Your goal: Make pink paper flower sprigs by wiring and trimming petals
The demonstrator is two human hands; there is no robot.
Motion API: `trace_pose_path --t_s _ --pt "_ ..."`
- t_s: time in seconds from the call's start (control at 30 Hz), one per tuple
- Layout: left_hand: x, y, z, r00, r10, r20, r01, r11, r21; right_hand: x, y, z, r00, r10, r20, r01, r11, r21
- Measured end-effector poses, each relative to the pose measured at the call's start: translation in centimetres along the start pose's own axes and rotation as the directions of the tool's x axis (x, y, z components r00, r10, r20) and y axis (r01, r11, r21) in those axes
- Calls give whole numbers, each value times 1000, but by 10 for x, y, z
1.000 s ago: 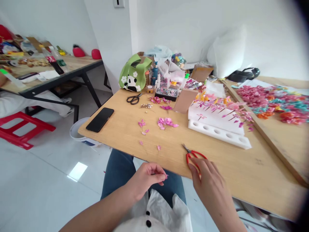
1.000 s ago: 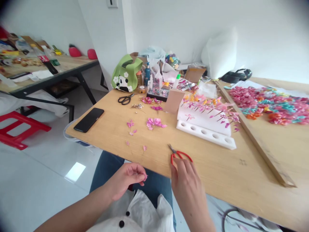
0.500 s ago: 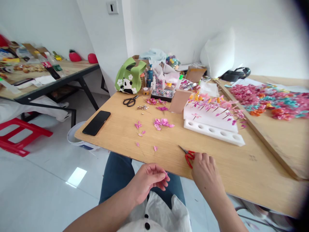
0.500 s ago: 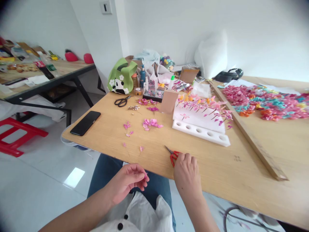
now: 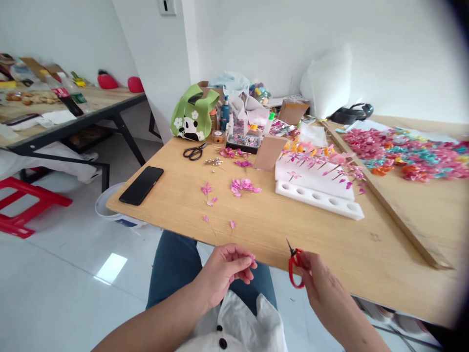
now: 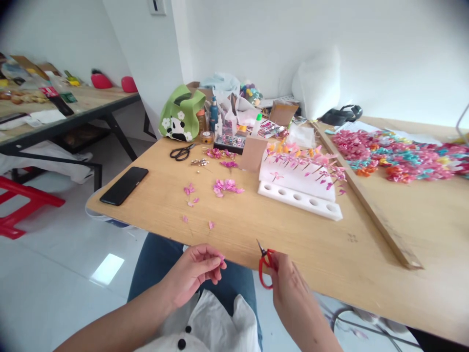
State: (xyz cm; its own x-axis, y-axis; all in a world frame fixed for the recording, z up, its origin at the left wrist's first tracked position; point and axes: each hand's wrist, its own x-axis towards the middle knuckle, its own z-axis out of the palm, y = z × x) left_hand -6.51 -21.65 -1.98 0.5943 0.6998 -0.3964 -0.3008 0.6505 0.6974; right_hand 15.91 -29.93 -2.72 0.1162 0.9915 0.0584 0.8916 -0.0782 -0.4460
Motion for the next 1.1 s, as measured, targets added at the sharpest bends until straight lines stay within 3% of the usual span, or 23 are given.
trace_pose_path --t_s 0.1,0.2,0.3,0.57,0.67,1.1 --pt "1 0 1 1000 -10 -7 10 1000 -25 -11 -27 -7 973 35 229 -112 936 333" --pt "0 1 3 999 -28 -14 28 999 -29 -16 -49 -6 926 11 377 -195 871 452" --pt "-1 3 4 999 -38 -19 38 999 -15 -19 -59 0 893 -1 449 -248 833 495" --pt "-2 4 2 999 -44 -7 44 999 12 -21 -67 6 885 -12 465 -283 780 558" --pt "-3 4 3 999 -54 1 54 998 23 -17 -69 6 862 -24 506 -307 770 559" --pt "-4 6 5 996 -91 7 90 995 39 -18 -72 4 852 40 523 -341 800 494"
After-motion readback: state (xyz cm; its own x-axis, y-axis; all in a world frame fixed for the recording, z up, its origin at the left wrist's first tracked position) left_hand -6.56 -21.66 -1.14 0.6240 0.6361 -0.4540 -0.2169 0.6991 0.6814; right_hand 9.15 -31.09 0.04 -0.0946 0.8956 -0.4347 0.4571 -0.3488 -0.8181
